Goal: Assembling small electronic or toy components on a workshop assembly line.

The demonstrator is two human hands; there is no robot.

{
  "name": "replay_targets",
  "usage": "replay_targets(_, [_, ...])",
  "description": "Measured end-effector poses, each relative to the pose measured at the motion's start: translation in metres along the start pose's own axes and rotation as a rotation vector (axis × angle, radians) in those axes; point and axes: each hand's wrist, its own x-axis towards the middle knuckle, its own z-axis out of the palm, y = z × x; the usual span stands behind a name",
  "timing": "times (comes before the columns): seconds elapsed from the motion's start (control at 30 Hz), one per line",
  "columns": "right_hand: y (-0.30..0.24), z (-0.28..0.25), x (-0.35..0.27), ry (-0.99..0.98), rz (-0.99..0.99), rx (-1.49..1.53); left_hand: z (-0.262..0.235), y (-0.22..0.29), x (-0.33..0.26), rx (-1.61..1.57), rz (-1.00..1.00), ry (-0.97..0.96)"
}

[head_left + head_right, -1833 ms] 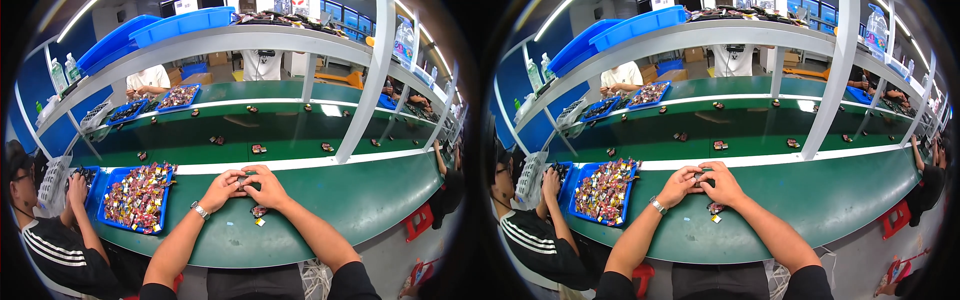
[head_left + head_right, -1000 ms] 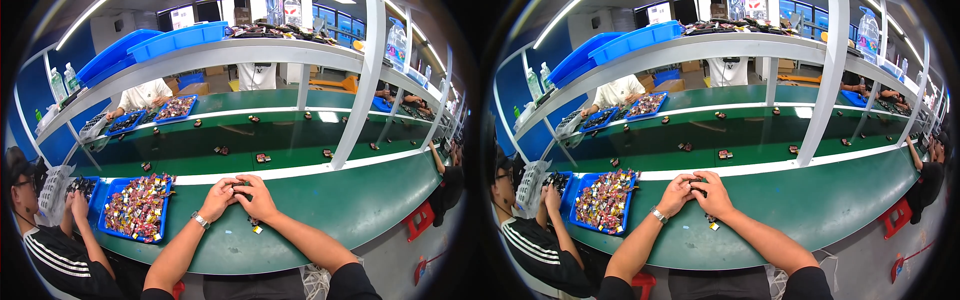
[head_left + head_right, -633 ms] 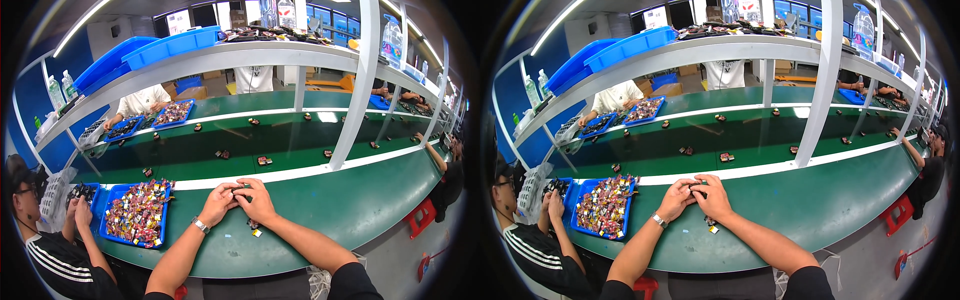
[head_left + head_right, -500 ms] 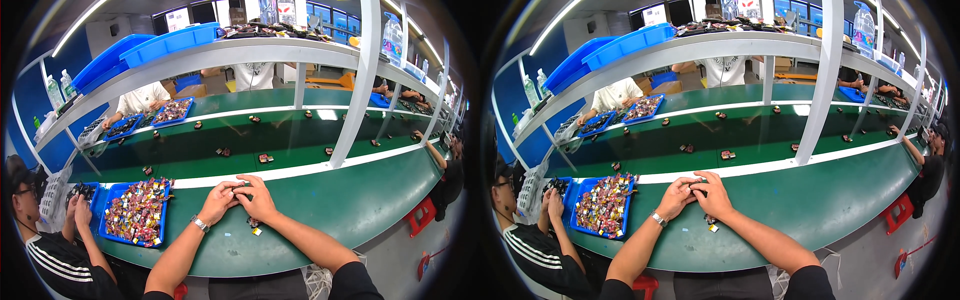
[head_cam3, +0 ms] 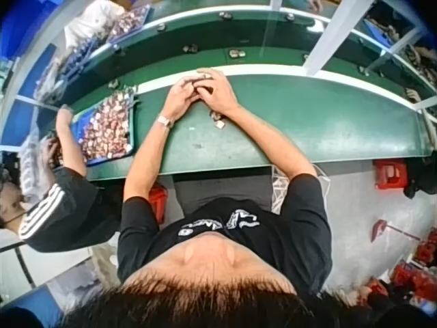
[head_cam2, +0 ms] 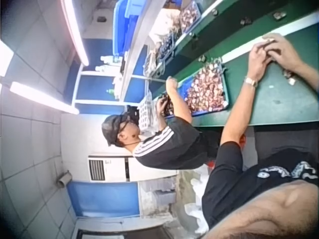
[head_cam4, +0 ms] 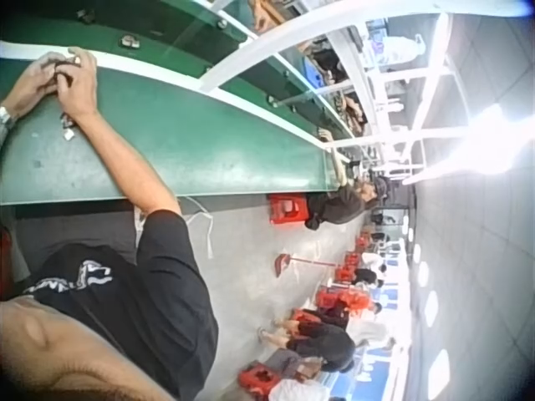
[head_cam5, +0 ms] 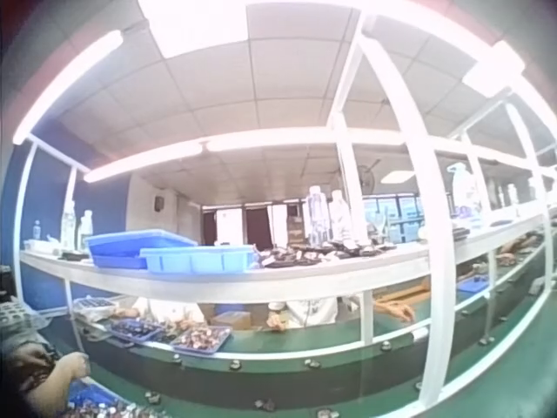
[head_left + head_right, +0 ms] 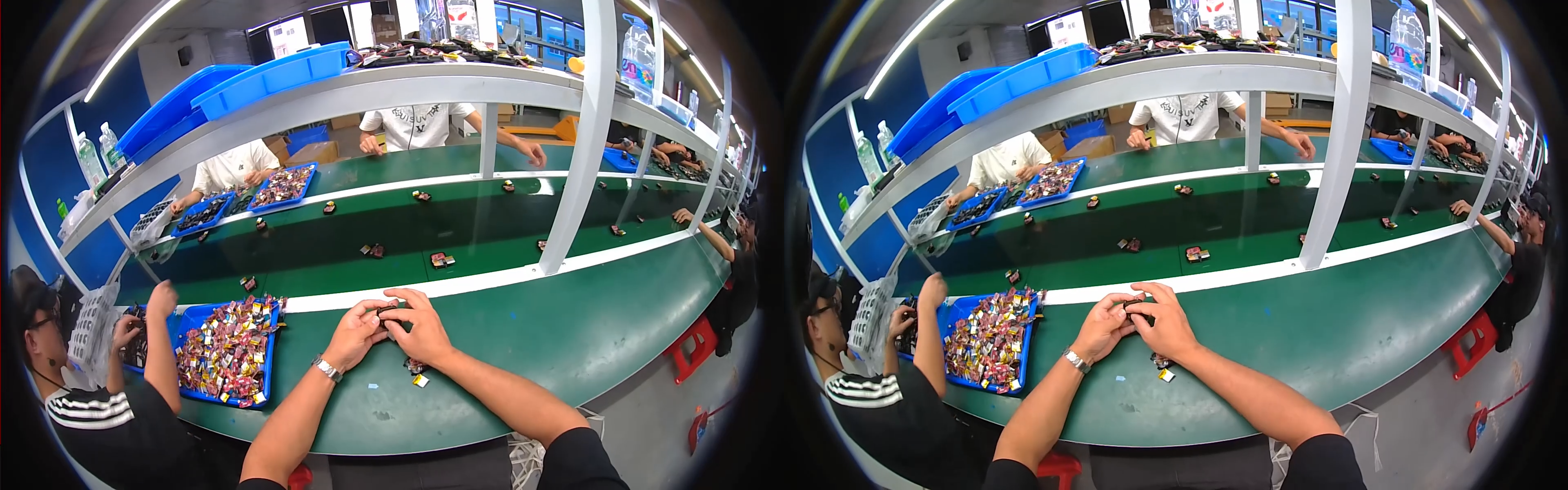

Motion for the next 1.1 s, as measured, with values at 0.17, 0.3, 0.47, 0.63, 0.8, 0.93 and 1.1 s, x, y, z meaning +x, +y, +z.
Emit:
replay_targets(0.17, [-0.003, 0.001, 0.002, -0.004, -0.006, -0.012, 0.003, 0.001, 0.002, 0.065, 0.035, 0.050])
replay_targets(0.3, [-0.005, -0.004, 0.004, 0.042, -0.065, -0.124, 0.000, -0.001, 0.000, 0.065, -0.015, 0.083])
replay_targets(0.47, [-0.001, -0.005, 0.007, 0.077, -0.205, -0.172, 0.004, 0.000, 0.000, 0.047, -0.014, 0.091])
replay_targets(0.63, [-0.004, -0.003, 0.006, 0.065, -0.185, -0.160, 0.002, -0.002, -0.002, 0.046, -0.010, 0.093])
replay_targets(0.8, [-0.005, -0.003, 0.007, 0.075, -0.179, -0.165, 0.009, 0.000, -0.001, 0.075, -0.001, 0.099])
replay_targets(0.93, [-0.004, 0.001, 0.004, 0.087, -0.083, -0.061, 0.013, -0.003, 0.000, 0.199, 0.020, 0.218])
replay_targets(1.1, [0.003, 0.006, 0.004, 0.117, 0.178, 0.123, 0.012, -0.013, 0.005, 0.328, 0.070, 0.296])
